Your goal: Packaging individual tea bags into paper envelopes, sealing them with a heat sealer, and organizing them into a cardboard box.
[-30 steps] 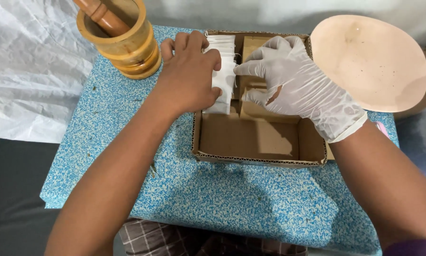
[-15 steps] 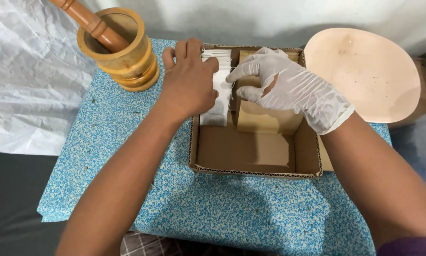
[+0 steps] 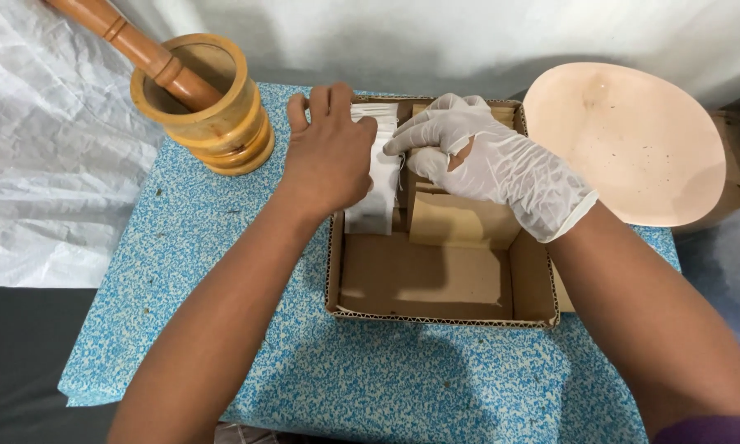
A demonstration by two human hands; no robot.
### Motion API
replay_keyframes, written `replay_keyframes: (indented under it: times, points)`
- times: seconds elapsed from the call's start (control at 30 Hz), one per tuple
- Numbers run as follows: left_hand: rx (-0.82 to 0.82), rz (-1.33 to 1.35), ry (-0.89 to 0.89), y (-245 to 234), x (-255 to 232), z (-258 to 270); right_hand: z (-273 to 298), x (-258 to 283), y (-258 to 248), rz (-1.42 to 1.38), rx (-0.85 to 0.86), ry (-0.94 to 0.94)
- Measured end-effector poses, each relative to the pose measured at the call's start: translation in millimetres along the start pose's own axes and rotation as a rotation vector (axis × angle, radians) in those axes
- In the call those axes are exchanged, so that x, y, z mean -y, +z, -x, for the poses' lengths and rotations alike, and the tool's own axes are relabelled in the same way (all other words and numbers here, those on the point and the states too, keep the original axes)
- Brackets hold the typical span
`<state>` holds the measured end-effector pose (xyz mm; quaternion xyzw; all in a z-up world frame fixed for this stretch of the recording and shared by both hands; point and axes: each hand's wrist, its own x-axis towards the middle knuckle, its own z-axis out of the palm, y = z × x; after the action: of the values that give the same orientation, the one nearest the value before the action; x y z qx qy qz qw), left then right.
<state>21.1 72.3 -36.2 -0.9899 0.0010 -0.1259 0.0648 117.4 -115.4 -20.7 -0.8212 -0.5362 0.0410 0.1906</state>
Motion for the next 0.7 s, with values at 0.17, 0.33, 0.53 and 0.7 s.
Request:
replay_keyframes:
  times: [0.17, 0.33, 0.53, 0.7]
  points:
    - [0.032, -0.017, 0.014, 3, 1, -4, -1, 9, -5, 0.018, 0.040, 0.028]
    - [0.043, -0.044, 0.009, 8, 2, -5, 0, 2, 2, 0.042, 0.037, 0.004]
    - [0.003, 0.140, -0.023, 4, 0, -3, 2, -9, 15, -0.050, -0.164, -0.113]
    - [0.007, 0.133, -0.028, 7, 1, -3, 2, -4, 10, -0.098, -0.136, -0.075]
